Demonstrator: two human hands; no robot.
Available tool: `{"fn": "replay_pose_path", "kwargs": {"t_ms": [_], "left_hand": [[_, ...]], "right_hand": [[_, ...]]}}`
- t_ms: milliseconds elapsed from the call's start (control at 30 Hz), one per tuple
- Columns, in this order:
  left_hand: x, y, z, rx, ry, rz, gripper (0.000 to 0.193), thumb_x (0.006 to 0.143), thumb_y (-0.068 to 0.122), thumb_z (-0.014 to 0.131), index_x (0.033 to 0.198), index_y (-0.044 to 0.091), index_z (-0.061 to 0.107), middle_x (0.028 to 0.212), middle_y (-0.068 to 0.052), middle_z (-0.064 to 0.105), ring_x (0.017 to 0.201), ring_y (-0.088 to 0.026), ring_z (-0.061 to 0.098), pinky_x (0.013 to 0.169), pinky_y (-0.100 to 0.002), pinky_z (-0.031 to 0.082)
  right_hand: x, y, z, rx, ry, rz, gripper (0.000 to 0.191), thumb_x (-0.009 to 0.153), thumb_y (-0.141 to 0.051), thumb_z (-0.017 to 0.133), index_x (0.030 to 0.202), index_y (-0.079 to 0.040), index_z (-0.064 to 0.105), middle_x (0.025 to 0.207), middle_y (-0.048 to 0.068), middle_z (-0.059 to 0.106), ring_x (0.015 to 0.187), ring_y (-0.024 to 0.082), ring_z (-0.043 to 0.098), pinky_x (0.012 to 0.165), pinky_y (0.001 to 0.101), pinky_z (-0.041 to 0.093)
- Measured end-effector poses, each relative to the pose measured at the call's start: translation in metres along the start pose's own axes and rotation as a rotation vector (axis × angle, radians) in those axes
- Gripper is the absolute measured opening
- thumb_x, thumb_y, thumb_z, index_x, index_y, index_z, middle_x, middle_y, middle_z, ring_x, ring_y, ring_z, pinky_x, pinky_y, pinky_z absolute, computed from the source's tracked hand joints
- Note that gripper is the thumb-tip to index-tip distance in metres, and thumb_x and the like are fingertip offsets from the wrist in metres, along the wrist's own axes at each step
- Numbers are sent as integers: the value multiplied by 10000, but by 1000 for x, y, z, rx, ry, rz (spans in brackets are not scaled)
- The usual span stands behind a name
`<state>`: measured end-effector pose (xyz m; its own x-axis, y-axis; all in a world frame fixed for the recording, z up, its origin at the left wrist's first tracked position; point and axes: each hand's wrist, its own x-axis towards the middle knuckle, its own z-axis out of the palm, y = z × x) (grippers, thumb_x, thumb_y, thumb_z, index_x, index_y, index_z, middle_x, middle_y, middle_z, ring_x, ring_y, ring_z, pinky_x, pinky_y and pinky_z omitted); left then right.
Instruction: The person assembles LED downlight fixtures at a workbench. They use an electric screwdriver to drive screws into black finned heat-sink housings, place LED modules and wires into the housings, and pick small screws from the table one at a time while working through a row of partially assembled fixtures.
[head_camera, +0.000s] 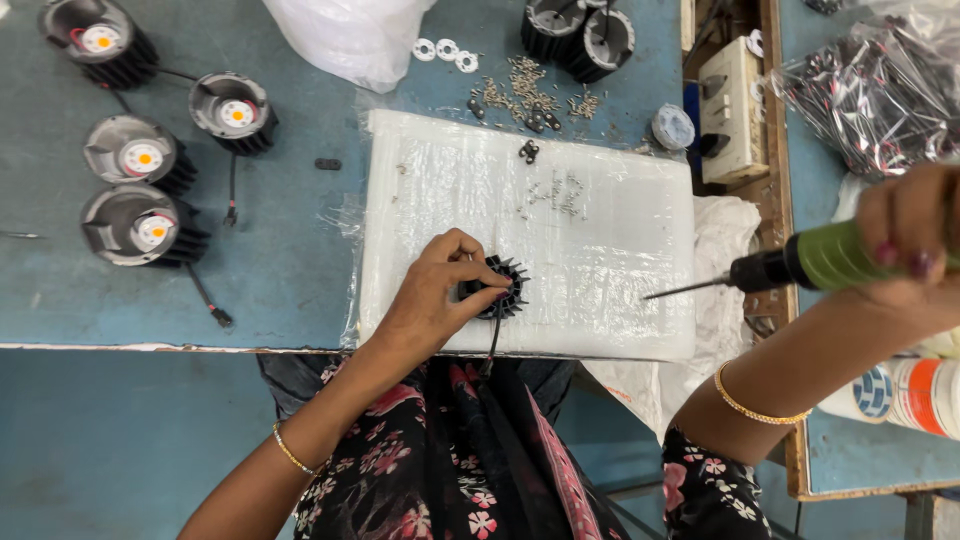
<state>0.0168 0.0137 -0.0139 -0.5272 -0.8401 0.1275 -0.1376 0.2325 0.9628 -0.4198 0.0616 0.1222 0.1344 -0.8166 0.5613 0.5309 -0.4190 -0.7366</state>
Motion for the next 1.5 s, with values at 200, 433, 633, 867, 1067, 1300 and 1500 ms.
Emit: {"fn": "replay_pose_path", "kwargs": {"t_ms": [200,433,633,867,1067,1300,1500], "left_hand": [[-1,3,2,32,52,122,148,796,107,821,940,113,787,982,-47,551,935,-207,566,851,-328,487],[-8,13,9,144,118,154,185,789,102,808,969,97,765,994,-67,569,930,-242,568,865,-367,485],[-10,19,11,132,134,122,180,803,101,799,980,92,765,995,-65,566,938,-249,566,869,-371,487],[-11,20,10,70,121,109,151,832,113,791,977,87,761,1008,-54,566,956,-236,568,867,-356,493],[-6,17,9,128,104,179,127,846,140,795,954,84,757,1001,-48,568,952,-232,567,879,-368,475],[-4,12,6,145,101,319,119,860,136,764,955,76,727,1007,-43,572,960,-237,568,872,-384,463],[1,7,5,221,58,472,107,890,54,712,990,40,676,1025,-61,563,979,-242,561,911,-388,470]], "right_hand": [[3,20,9,-7,-46,-4,383,1004,-174,575,624,-191,531,601,-58,599,474,55,588,506,243,494],[42,39,73,-346,-413,196,196,1010,-319,596,897,-172,533,755,-8,593,631,166,554,613,385,529],[13,80,144,-331,36,-59,561,931,-579,541,1199,-88,498,729,19,508,537,190,532,530,405,496],[4,80,145,-450,54,43,572,905,-590,573,1159,-91,455,671,5,466,520,208,525,511,440,499],[-10,69,137,-444,146,105,442,968,-503,560,1128,-98,486,636,17,454,471,209,516,481,434,473],[1,94,138,-435,118,-132,577,943,-600,489,1179,-74,506,625,-22,462,432,134,468,403,339,436],[-13,85,108,-595,242,-119,330,933,-479,525,797,-196,423,593,-58,326,351,83,415,349,289,406]]}}
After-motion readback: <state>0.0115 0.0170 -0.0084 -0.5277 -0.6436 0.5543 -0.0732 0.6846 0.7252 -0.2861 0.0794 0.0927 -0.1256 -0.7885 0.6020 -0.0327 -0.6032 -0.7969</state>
